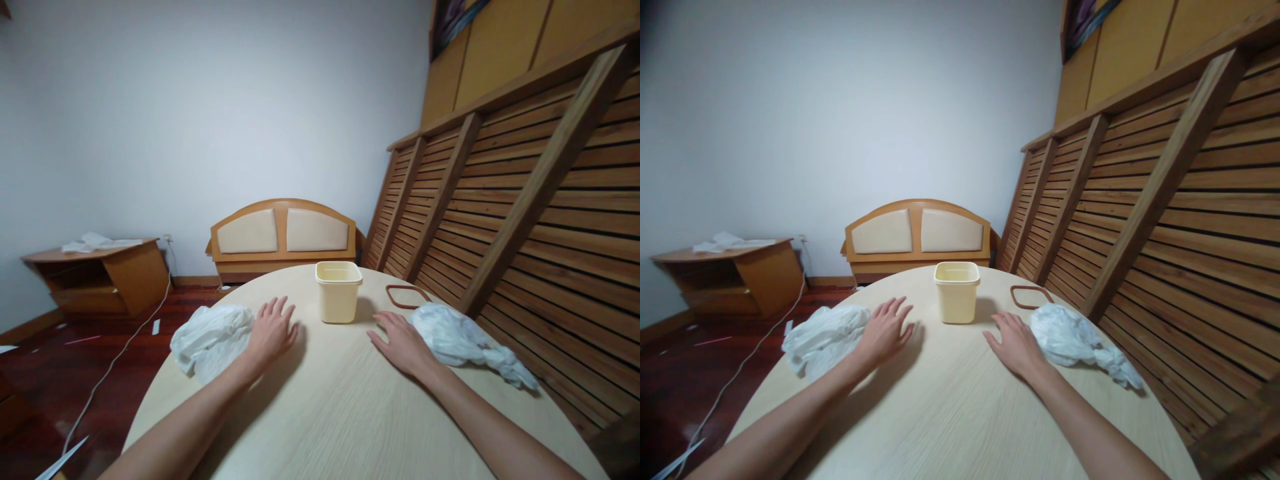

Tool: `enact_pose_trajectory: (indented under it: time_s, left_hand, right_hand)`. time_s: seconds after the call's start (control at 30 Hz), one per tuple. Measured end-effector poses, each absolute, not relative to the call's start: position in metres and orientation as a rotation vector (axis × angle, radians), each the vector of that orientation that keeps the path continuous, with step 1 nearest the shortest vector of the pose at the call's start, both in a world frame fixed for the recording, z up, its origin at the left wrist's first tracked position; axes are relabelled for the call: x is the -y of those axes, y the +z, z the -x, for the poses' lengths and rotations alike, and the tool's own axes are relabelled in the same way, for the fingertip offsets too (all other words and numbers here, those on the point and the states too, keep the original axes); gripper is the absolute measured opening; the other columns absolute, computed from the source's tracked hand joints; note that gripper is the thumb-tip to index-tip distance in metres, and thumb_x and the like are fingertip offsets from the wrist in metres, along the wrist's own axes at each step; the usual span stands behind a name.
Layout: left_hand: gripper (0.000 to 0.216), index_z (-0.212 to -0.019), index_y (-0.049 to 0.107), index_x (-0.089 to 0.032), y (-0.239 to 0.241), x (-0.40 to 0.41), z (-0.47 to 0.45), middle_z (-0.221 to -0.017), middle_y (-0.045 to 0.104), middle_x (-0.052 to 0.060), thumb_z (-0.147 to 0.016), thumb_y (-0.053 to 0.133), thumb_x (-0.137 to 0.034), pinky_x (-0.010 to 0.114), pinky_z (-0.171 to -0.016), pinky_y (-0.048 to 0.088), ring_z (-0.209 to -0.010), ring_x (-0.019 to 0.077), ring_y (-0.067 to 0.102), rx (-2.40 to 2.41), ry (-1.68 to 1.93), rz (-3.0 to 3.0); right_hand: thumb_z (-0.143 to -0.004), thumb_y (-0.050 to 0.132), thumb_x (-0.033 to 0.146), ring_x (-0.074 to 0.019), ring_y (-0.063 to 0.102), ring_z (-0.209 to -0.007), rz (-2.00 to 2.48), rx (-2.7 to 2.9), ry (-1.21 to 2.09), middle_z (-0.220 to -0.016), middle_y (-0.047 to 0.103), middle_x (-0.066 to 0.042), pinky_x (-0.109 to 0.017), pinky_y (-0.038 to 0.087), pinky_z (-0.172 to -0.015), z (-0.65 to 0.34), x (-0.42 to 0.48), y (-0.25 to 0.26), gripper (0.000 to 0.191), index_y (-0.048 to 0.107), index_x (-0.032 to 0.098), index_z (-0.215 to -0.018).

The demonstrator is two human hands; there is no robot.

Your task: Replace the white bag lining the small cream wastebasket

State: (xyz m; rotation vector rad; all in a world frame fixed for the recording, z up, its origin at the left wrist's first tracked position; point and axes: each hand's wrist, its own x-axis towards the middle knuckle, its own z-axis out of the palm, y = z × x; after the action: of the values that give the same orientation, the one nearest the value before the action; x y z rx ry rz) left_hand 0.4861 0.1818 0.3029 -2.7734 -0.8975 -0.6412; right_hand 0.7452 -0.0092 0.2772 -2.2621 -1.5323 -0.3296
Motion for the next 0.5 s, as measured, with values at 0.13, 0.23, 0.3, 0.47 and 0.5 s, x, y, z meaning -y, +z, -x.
enact_pose_trajectory:
  time_s: [0.13,0.23,0.3,0.47,0.5]
  left_hand:
    - [0.036,-0.117,0.063,-0.017,0.309,-0.213,-0.465,-0.141,0.052,0.019,-0.09,0.051,-0.038,0.063,-0.107,0.03,-0.133,0.043,0.041,1.244,-0.467,2.473]
    - [0.038,-0.116,0.062,-0.012,0.309,-0.227,-0.456,-0.126,0.06,0.021,-0.093,0.045,-0.037,0.058,-0.093,0.044,-0.118,0.0416,0.053,1.444,-0.244,2.472]
    - [0.039,-0.119,0.06,-0.01,0.308,-0.23,-0.454,-0.123,0.06,0.022,-0.094,0.042,-0.033,0.05,-0.082,0.051,-0.111,0.0392,0.058,1.492,-0.164,2.512]
    - [0.033,-0.117,0.06,-0.012,0.305,-0.218,-0.46,-0.123,0.06,0.02,-0.091,0.048,-0.027,0.045,-0.08,0.054,-0.111,0.0365,0.06,1.35,-0.1,2.665]
    - [0.032,-0.117,0.061,-0.013,0.305,-0.212,-0.462,-0.123,0.061,0.02,-0.091,0.049,-0.027,0.045,-0.081,0.054,-0.111,0.036,0.06,1.309,-0.093,2.7]
  right_hand:
    - [-0.095,0.047,0.046,-0.031,0.054,-0.123,2.231,1.58,-0.213,-0.133,0.061,-0.017,-0.044,0.042,-0.105,-0.741,0.004,0.263,0.049,0.062,0.01,-0.126]
    - [-0.094,0.047,0.047,-0.0316,0.054,-0.125,2.248,1.582,-0.166,-0.134,0.06,-0.018,-0.045,0.041,-0.107,-0.744,0.001,0.257,0.052,0.063,0.009,-0.125]
    - [-0.095,0.047,0.047,-0.032,0.053,-0.127,2.259,1.575,-0.157,-0.136,0.059,-0.019,-0.045,0.04,-0.108,-0.746,-0.001,0.255,0.052,0.063,0.009,-0.127]
    - [-0.094,0.048,0.045,-0.032,0.053,-0.126,2.236,1.581,-0.171,-0.135,0.06,-0.019,-0.045,0.04,-0.108,-0.747,-0.002,0.253,0.05,0.063,0.01,-0.126]
    - [-0.094,0.048,0.045,-0.0321,0.054,-0.126,2.231,1.582,-0.166,-0.134,0.06,-0.019,-0.045,0.04,-0.108,-0.746,-0.002,0.253,0.049,0.064,0.01,-0.126]
